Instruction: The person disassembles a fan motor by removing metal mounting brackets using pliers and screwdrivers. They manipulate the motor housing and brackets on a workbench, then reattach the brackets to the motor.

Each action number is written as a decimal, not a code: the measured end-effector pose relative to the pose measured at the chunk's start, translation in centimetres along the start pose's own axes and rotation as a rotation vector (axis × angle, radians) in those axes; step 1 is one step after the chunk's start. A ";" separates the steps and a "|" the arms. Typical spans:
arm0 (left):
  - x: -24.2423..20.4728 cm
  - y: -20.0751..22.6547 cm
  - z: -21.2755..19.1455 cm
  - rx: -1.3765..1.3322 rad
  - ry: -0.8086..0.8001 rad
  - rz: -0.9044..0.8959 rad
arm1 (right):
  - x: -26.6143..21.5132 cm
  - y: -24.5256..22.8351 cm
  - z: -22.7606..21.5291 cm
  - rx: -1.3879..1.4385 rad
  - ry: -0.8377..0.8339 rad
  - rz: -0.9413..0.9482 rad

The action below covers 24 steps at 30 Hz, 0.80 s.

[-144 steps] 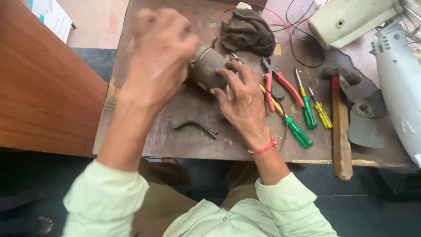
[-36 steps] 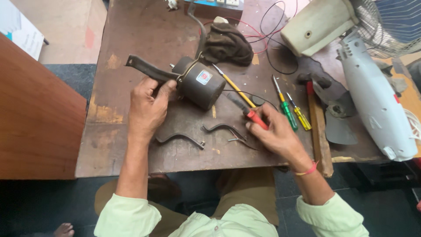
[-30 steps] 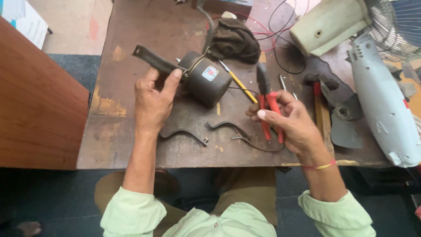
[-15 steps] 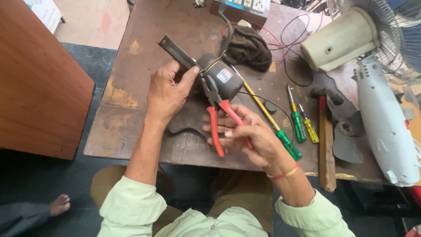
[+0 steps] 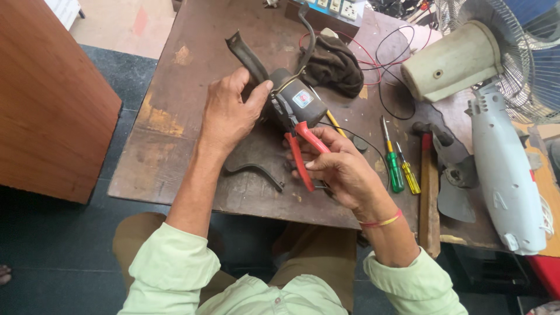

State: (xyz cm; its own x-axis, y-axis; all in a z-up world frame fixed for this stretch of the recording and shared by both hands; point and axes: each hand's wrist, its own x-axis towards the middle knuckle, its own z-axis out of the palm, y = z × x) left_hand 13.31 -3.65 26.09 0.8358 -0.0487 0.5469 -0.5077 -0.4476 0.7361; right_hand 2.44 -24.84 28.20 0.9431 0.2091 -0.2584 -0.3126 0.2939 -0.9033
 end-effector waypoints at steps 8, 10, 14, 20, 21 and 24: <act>0.2 0.6 -0.2 -0.131 -0.025 -0.031 | 0.0 0.2 0.2 -0.055 0.021 -0.010; 0.1 0.6 -0.3 -0.146 -0.028 -0.051 | 0.0 0.1 0.4 -0.052 0.035 -0.010; 0.1 0.7 -0.3 -0.109 -0.021 -0.011 | 0.0 -0.3 0.6 -0.065 0.040 -0.018; 0.2 0.7 -0.3 -0.117 -0.036 -0.055 | 0.2 -0.2 1.1 -0.131 0.071 -0.024; 0.2 0.7 -0.3 -0.111 -0.045 -0.077 | 0.2 -0.2 1.2 -0.144 0.082 -0.023; 0.1 0.6 0.1 -0.162 -0.031 -0.047 | 0.3 -0.2 1.5 -0.177 0.107 0.003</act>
State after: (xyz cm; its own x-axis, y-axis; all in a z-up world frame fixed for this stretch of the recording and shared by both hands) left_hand 13.12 -3.99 26.58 0.8642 -0.0596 0.4996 -0.4927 -0.3006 0.8166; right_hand 2.59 -23.44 28.86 0.9517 0.1064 -0.2879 -0.2999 0.1228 -0.9460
